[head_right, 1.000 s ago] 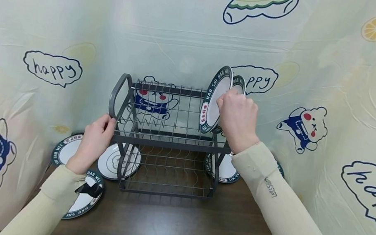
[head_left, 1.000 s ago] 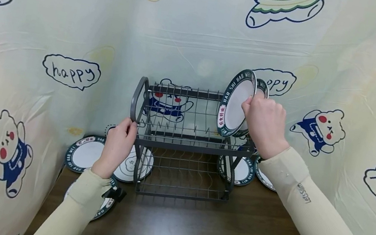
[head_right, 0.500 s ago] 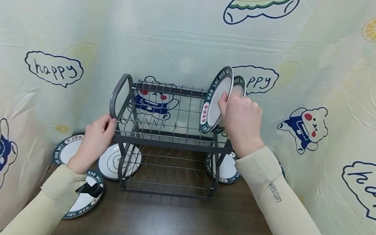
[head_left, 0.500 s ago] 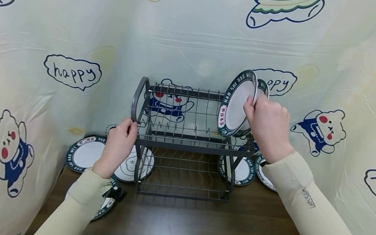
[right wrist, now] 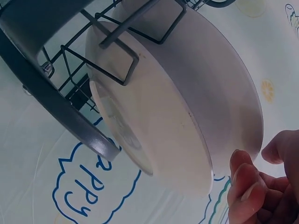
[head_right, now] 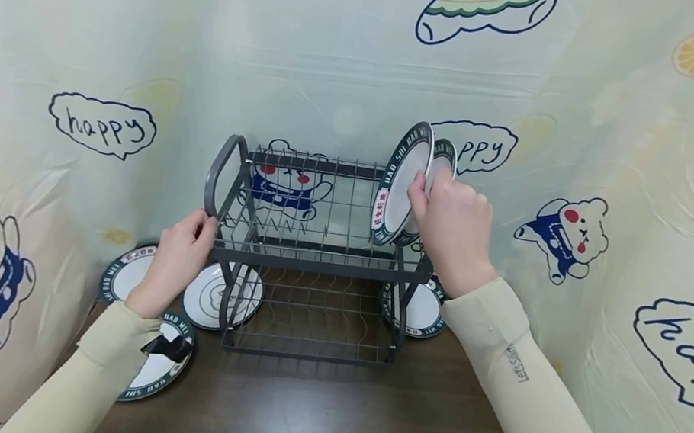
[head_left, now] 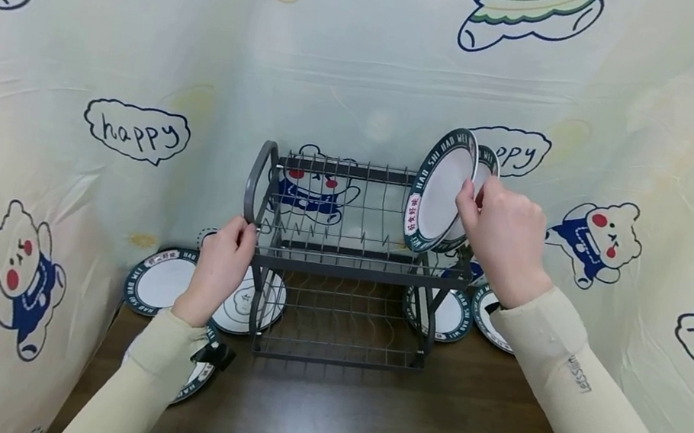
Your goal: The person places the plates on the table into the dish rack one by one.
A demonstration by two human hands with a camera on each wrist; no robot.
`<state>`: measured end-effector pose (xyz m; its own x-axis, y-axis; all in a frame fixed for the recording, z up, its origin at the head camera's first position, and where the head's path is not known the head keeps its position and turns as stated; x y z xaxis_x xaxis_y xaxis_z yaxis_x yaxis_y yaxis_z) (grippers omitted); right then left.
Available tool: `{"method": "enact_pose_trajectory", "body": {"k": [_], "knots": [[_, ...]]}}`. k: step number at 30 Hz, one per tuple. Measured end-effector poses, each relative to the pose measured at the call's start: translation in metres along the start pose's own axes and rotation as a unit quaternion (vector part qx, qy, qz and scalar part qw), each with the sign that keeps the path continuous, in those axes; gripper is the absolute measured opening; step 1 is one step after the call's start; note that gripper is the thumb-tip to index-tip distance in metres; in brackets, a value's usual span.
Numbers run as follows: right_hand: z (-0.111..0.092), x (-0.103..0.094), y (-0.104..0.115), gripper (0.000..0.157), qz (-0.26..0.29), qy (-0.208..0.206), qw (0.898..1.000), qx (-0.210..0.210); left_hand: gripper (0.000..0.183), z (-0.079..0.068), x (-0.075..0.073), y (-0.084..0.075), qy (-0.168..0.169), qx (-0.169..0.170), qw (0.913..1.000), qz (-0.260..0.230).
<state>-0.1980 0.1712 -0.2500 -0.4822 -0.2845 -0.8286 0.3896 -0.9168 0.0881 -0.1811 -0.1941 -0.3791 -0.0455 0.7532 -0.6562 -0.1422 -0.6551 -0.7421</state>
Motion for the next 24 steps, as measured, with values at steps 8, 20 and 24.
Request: {"method": "enact_pose_trajectory", "body": {"k": [8,20,24], "knots": [[-0.014,-0.005,-0.004,0.035,-0.002,-0.02,1.0,-0.004,0.033,0.002,-0.004,0.001,0.012,-0.015,0.9998,0.0],[-0.046,-0.003,-0.021,0.027,-0.017,-0.076,0.997,0.0,0.032,0.003,-0.006,-0.002,0.026,-0.023,0.9994,0.003],[-0.059,0.0,-0.03,0.03,-0.016,-0.071,0.997,0.016,0.031,0.002,-0.007,-0.002,0.029,-0.022,0.9993,0.003]]}}
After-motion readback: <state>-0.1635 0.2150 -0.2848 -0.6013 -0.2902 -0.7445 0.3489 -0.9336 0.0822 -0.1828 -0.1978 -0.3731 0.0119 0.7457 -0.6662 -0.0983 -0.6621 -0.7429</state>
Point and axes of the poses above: each hand's wrist, its own z-axis towards the middle knuckle, its own x-axis out of the palm, y = z × x, the point moved 2 cm from there along z, towards the middle knuckle, and after that the axes turned 14 degrees about y, right-handed, at the moved point
